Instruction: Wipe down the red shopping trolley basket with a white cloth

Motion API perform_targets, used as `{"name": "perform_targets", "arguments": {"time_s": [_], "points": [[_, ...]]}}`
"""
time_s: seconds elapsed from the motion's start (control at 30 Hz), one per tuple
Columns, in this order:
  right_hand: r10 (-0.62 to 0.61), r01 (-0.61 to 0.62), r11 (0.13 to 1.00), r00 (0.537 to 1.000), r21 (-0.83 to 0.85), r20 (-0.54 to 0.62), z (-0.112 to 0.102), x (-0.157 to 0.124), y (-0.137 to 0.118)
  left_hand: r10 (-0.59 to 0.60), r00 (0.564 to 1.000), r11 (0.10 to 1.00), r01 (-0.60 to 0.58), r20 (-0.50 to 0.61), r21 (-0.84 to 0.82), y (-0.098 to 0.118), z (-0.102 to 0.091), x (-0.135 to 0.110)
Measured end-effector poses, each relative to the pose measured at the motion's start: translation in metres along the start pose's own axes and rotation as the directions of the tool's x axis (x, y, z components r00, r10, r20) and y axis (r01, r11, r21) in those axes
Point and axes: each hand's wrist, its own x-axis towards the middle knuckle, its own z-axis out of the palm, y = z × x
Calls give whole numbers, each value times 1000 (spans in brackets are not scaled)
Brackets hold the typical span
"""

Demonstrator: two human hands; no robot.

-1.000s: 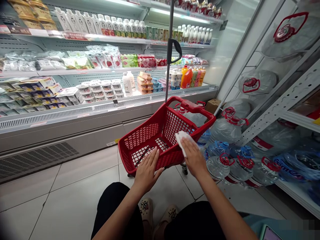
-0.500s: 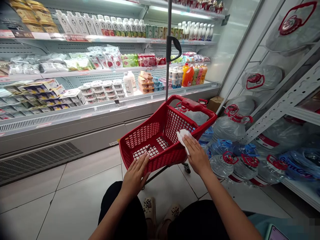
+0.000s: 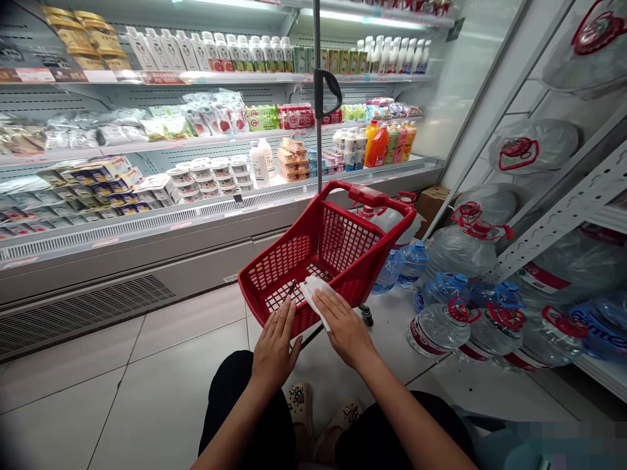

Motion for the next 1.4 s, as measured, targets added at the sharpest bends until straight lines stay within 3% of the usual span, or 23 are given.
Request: {"name": "perform_targets", "arguments": {"time_s": [0.23,0.33,0.47,0.57,0.73,0.8,0.9,1.07,1.17,1.27,1.4], "points": [[133,-136,988,990,-66,-48,-17,11,55,42,999,998,-42,14,-37,9,6,7],[119,-121,992,991,-39,-55,-11,9,39,43,999,997,-42,13,-61,21,11,14],[-7,7,1000,1000,-12,17,-2,-3,7,87,996,992,-84,25,-92,25,14,22],[-25,27,999,999,-29,45,-7,-5,19,196,979,977,-189,61,-100,9,12,27],[151,-152,983,988,-107,-19,-18,9,82,279,957,960,-278,77,-22,-36,9,32],[183,-187,976,982,-109,-52,-16,13,92,290,954,957,-292,80,7,-45,11,32],[162,-167,984,984,-70,-73,-6,8,72,271,960,961,-274,70,27,-43,15,32],[23,-23,1000,1000,4,17,5,-17,-2,192,980,981,-193,45,20,-22,21,28],[-41,40,999,997,28,58,3,-27,-19,171,985,985,-171,38,0,-15,23,24],[-11,11,1000,999,3,54,-6,-24,3,218,974,976,-218,58,-17,-20,21,28],[95,-95,994,995,-55,-11,-16,-9,55,280,956,960,-279,80,-25,-50,15,49]]}}
